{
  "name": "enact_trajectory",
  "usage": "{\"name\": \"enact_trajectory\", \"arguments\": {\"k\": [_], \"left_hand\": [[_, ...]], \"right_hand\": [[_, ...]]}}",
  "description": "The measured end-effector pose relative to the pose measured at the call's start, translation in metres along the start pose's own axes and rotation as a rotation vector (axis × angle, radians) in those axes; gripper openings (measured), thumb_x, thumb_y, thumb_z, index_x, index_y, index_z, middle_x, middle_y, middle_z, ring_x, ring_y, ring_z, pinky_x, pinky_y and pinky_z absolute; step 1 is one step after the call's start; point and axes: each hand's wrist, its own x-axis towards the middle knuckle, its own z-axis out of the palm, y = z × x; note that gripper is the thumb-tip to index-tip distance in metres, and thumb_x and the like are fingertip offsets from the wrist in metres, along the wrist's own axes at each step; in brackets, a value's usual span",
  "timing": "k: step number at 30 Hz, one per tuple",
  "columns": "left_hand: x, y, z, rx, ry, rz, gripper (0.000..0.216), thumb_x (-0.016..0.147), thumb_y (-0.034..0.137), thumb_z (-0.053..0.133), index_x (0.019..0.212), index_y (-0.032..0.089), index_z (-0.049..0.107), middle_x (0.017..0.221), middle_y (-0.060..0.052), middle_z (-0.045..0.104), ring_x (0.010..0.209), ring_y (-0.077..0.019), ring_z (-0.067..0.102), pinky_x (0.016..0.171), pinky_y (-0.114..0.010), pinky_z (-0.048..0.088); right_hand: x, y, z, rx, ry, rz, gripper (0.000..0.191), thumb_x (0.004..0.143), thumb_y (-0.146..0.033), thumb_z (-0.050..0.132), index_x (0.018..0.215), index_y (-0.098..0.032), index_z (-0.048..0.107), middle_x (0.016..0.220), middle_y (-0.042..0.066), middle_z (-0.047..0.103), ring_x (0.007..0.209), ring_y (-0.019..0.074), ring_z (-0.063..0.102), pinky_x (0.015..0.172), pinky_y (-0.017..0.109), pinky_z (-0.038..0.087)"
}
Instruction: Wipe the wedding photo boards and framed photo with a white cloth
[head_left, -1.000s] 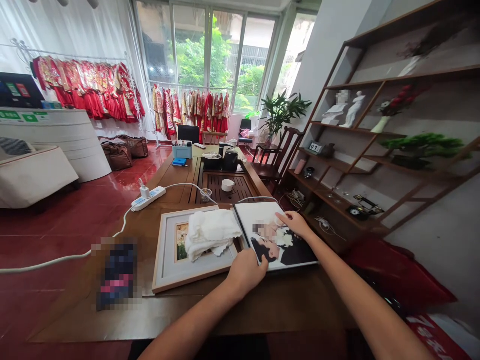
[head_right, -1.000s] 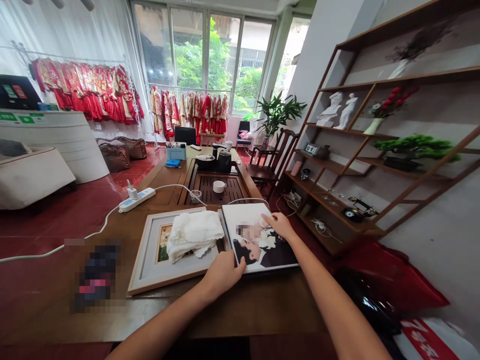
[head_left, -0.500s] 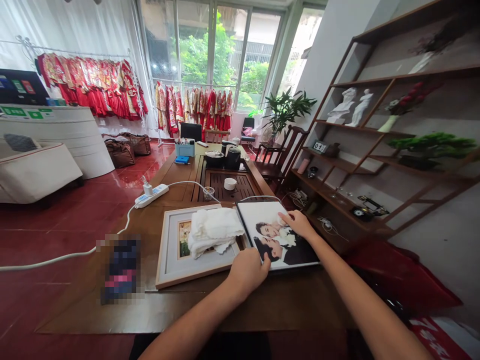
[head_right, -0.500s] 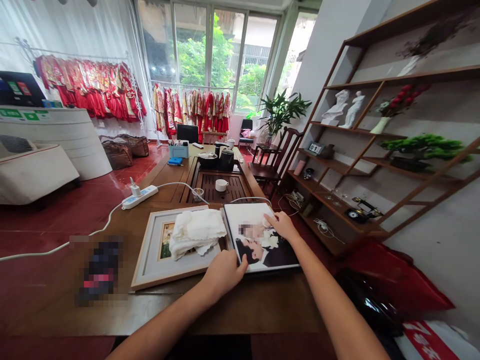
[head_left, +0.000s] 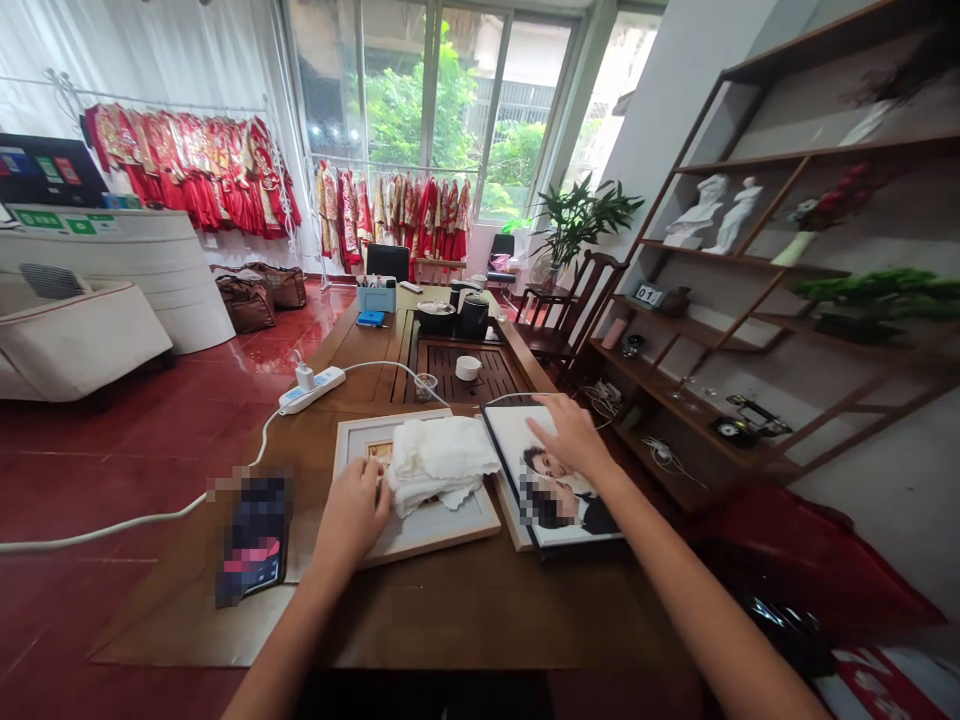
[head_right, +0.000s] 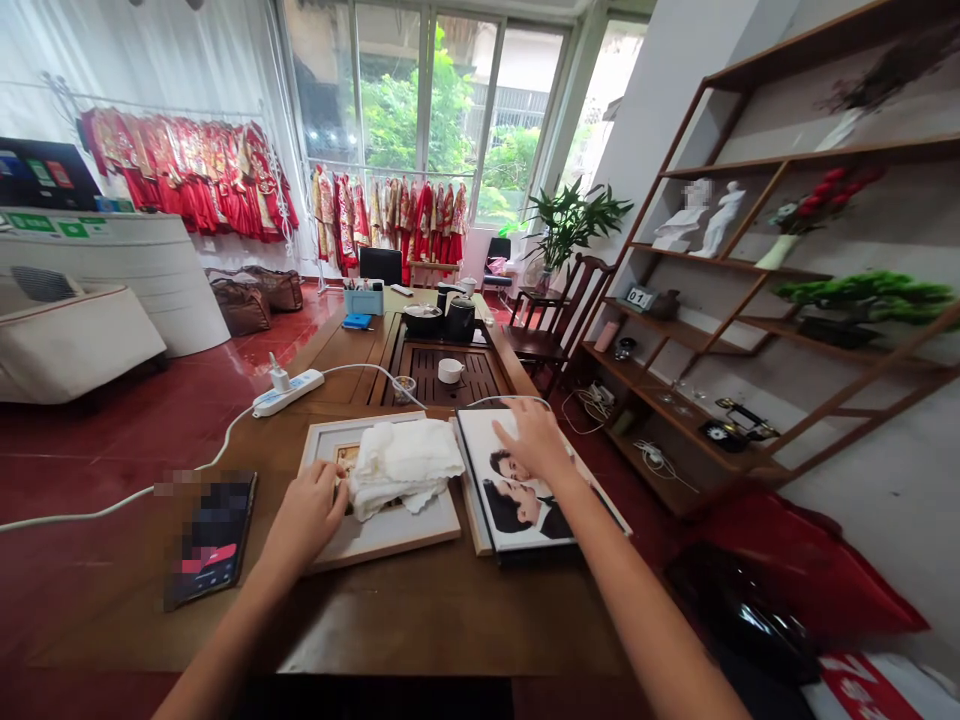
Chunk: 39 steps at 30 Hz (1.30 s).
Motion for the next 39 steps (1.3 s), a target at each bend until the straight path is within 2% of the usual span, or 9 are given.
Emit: {"name": "enact_trajectory", "arguments": {"k": [5,9,14,18,24,27,29,34,39], "left_hand": [[-0.007,-0.033,0.013,0.169,-0.028,-0.113,0.032,0.092,0.029,0.039,0.114,0.015,0.056,0.127,-0.015,0.055,0.121,-0.0275,0.048,0.099,-0.043,0.039],[-0.013,-0.044,0.030,0.192,-0.073,-0.159,0.046,0.092,0.039,0.040,0.130,0.014,0.048,0.146,-0.017,0.039,0.136,-0.0324,0.033,0.106,-0.046,0.033],[-0.015,-0.053,0.040,0.169,-0.043,-0.081,0.046,0.092,0.037,0.040,0.132,0.016,0.049,0.145,-0.015,0.041,0.137,-0.0313,0.032,0.107,-0.048,0.035],[-0.015,-0.060,0.046,0.131,0.027,-0.012,0.045,0.092,0.029,0.037,0.131,0.012,0.050,0.140,-0.018,0.046,0.138,-0.0320,0.030,0.109,-0.053,0.031],[-0.015,-0.071,0.059,0.068,0.031,0.051,0.053,0.086,0.012,0.031,0.137,0.002,0.038,0.138,-0.023,0.046,0.140,-0.0311,0.025,0.111,-0.055,0.027],[-0.014,-0.074,0.064,0.050,0.043,0.034,0.060,0.081,0.008,0.032,0.141,0.000,0.030,0.140,-0.025,0.043,0.141,-0.0303,0.024,0.112,-0.054,0.027],[-0.015,-0.076,0.066,0.039,0.037,0.017,0.064,0.079,0.006,0.034,0.142,0.000,0.029,0.142,-0.025,0.040,0.141,-0.0310,0.023,0.112,-0.054,0.027],[-0.015,-0.079,0.070,0.015,-0.011,-0.066,0.062,0.076,0.006,0.040,0.136,-0.004,0.038,0.145,-0.027,0.036,0.141,-0.0329,0.024,0.111,-0.049,0.030],[-0.015,-0.077,0.070,0.033,-0.006,-0.091,0.058,0.075,0.002,0.035,0.132,-0.005,0.043,0.146,-0.026,0.035,0.141,-0.0324,0.021,0.113,-0.049,0.029]], "right_hand": [[0.006,-0.116,0.004,0.077,-0.130,-0.380,0.067,0.082,-0.062,0.050,0.138,-0.025,0.043,0.137,0.012,0.045,0.126,0.0289,0.039,0.105,0.045,0.027],[0.004,-0.165,0.032,0.025,-0.303,-0.455,0.101,0.063,-0.079,0.057,0.146,-0.026,0.032,0.148,0.015,0.033,0.134,0.0371,0.026,0.107,0.057,0.014],[0.006,-0.168,0.059,-0.012,-0.384,-0.415,0.122,0.049,-0.083,0.062,0.150,-0.029,0.019,0.151,0.017,0.027,0.135,0.0420,0.022,0.105,0.065,0.006],[0.009,-0.164,0.068,-0.019,-0.395,-0.404,0.103,0.061,-0.063,0.069,0.148,-0.030,0.024,0.149,0.016,0.033,0.133,0.0392,0.029,0.105,0.063,0.008],[0.026,-0.170,0.080,0.108,-0.298,-0.325,0.084,0.068,-0.041,0.064,0.143,-0.017,0.034,0.133,0.019,0.051,0.125,0.0357,0.040,0.106,0.059,0.010],[0.028,-0.177,0.082,0.154,-0.313,-0.385,0.059,0.068,-0.038,0.063,0.123,-0.018,0.055,0.122,0.013,0.060,0.119,0.0302,0.048,0.110,0.052,0.011],[0.021,-0.183,0.081,0.196,-0.337,-0.454,0.048,0.065,-0.039,0.065,0.110,-0.022,0.061,0.118,0.008,0.063,0.117,0.0273,0.050,0.111,0.047,0.013],[-0.010,-0.192,0.074,0.388,-0.379,-0.680,0.043,0.067,-0.040,0.064,0.107,-0.025,0.061,0.115,0.004,0.065,0.112,0.0247,0.054,0.111,0.045,0.014],[-0.003,-0.179,0.065,0.318,-0.425,-0.707,0.042,0.064,-0.034,0.064,0.104,-0.022,0.063,0.115,0.007,0.065,0.108,0.0261,0.056,0.108,0.046,0.019]]}}
